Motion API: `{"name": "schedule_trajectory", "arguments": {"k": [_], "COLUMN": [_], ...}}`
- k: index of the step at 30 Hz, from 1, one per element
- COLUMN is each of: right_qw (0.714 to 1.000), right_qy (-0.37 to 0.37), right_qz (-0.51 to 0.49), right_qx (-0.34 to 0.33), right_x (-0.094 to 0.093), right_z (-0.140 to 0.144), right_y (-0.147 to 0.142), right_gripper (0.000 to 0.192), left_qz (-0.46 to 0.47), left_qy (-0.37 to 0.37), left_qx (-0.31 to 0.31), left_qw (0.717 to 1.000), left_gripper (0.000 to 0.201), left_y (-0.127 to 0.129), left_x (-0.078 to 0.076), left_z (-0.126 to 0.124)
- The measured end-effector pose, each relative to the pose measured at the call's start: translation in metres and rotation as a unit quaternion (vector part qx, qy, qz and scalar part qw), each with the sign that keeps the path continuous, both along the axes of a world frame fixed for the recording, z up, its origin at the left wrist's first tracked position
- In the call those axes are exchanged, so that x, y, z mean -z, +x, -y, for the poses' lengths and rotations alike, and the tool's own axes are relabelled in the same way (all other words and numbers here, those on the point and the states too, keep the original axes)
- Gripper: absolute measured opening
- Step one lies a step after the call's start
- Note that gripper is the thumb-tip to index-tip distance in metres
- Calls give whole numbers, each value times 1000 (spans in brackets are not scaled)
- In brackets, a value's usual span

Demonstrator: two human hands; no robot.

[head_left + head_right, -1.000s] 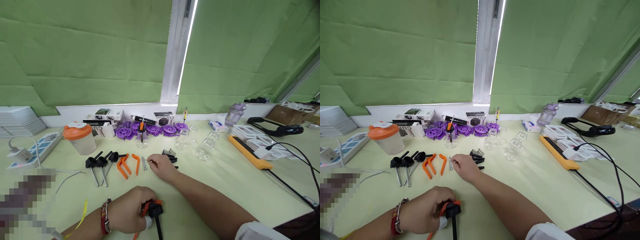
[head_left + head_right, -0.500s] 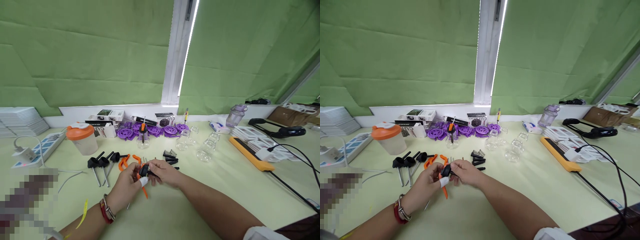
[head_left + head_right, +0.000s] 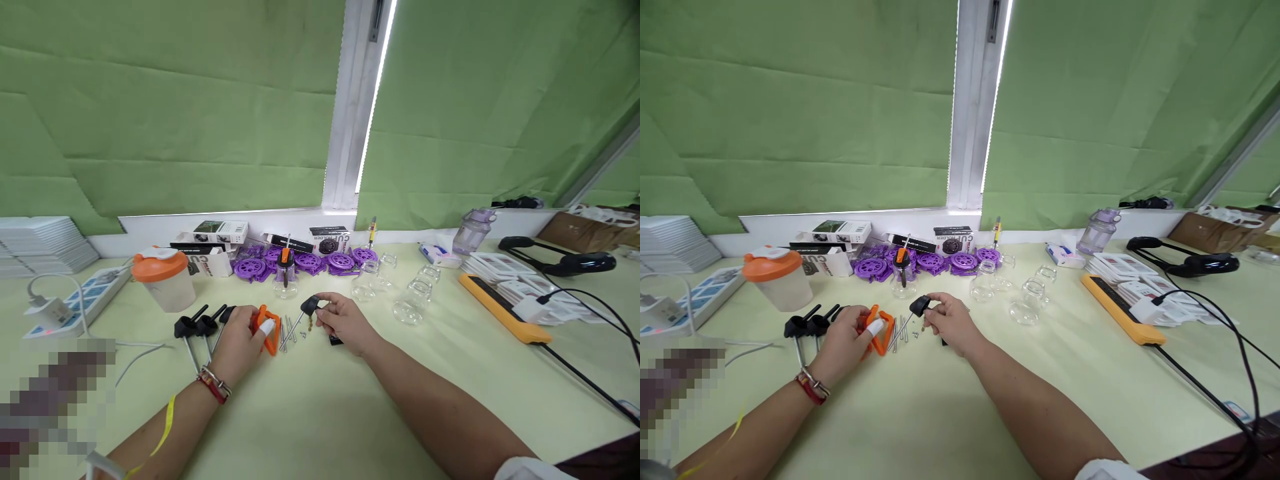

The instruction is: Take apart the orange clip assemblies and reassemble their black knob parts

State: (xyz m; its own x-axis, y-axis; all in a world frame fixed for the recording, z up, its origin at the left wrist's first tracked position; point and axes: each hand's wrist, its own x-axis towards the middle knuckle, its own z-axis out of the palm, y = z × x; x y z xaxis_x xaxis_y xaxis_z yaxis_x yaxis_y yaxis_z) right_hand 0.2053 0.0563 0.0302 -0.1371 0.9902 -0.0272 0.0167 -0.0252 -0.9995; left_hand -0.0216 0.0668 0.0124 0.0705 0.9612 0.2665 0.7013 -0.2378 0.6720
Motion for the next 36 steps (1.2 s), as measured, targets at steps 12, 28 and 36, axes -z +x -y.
{"name": "schedule_trajectory", "arguments": {"k": [12,28,36], "right_qw": [999,993,984], "right_qy": [21,36,96], "right_qz": [-20,55,104], "right_qx": [-43,-97,-109], "right_x": [5,15,18], "right_z": [8,17,8], "right_y": [-10,-24,-28], "right_gripper": [42,43,41], "left_qz": [-143,-302,-330], "left_qy": [141,-79,-156], "left_qx": [108,-195,-152], "left_qw": [974,930,919], "left_gripper": [35,56,23], "left_y": [7,-80,-92], "left_x": [-7,-62,-39], "left_z": [25,-20,-26]}}
